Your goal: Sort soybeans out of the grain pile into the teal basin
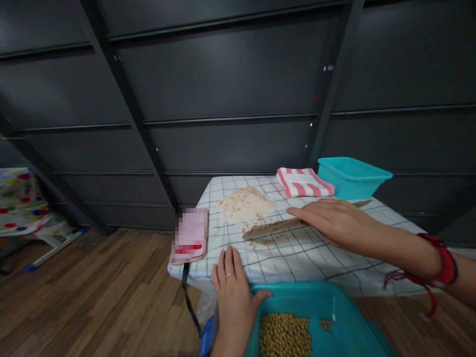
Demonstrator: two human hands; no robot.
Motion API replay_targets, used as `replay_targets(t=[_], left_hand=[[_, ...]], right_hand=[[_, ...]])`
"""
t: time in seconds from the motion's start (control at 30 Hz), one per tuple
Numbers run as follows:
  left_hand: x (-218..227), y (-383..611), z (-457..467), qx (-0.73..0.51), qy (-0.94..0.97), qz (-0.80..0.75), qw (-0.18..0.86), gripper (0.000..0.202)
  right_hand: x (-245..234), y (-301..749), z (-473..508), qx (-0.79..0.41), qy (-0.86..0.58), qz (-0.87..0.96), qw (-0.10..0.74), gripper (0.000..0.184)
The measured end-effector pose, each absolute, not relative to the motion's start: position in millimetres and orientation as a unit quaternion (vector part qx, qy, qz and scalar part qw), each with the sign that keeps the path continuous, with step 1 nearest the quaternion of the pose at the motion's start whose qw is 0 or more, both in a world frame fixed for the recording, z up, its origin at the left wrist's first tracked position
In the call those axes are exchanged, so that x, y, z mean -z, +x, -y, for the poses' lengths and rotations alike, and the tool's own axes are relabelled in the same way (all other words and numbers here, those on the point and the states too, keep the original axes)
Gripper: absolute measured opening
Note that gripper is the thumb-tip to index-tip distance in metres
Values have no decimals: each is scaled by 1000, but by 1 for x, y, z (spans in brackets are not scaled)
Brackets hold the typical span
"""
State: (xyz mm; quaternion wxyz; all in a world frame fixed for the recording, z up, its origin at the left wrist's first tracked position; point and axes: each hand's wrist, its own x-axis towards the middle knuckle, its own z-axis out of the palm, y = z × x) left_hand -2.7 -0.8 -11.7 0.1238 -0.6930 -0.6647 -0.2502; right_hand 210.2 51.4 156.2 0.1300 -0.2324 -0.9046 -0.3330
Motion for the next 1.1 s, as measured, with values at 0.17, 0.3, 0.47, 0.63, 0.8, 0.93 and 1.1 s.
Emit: replay_targets(t=[0.17, 0.3, 0.47, 0.63, 0.8, 0.93, 1.1], left_hand=[[11, -3, 1, 248, -697, 661, 128, 104], [11, -3, 1, 249, -697, 660, 132, 105], [10, -3, 1, 256, -696, 658, 134, 104], [11, -3, 0, 258, -695, 659, 127, 104], [12, -3, 0, 260, -697, 658, 121, 102], [10, -1, 0, 262, -694, 659, 125, 101], [8, -1, -1, 261, -688, 663, 135, 101]], right_hand=[[-154, 209, -50, 326, -235, 907, 125, 39], [-156, 209, -49, 334, -228, 905, 133, 39], [-155, 207, -49, 327, -235, 906, 133, 36], [-154, 210, -47, 326, -229, 907, 133, 40], [-154, 212, -48, 315, -242, 911, 110, 44], [-155, 212, -46, 321, -230, 912, 112, 43], [-156, 212, -44, 336, -218, 908, 124, 42]])
